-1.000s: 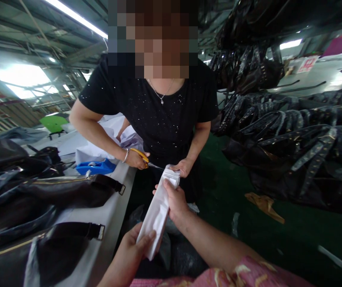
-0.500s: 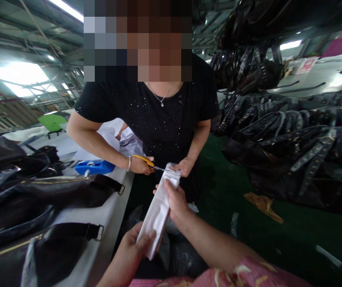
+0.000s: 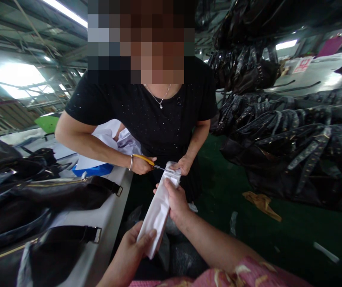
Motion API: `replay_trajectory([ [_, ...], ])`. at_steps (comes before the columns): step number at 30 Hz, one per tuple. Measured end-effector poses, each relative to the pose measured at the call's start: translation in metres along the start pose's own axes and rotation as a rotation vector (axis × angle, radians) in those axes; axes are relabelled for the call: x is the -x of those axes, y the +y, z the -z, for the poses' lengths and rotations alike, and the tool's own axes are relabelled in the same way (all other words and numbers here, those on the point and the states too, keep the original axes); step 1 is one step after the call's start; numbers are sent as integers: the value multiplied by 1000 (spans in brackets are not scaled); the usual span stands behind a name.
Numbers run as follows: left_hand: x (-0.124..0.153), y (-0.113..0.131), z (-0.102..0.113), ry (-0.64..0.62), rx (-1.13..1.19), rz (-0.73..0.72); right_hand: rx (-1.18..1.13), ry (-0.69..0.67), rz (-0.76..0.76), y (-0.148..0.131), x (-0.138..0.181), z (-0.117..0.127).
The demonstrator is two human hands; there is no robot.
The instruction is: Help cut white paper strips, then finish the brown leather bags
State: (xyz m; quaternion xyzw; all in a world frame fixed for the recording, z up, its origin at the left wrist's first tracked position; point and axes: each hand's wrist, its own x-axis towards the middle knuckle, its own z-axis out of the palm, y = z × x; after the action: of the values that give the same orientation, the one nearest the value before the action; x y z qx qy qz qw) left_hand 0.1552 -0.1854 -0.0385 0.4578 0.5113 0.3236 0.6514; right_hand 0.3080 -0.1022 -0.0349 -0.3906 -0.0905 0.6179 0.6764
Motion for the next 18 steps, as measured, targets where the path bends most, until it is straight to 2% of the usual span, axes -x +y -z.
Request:
replay_trajectory([
  [18, 0, 0, -3, -14, -42, -15, 0, 27, -3, -1, 1, 4],
])
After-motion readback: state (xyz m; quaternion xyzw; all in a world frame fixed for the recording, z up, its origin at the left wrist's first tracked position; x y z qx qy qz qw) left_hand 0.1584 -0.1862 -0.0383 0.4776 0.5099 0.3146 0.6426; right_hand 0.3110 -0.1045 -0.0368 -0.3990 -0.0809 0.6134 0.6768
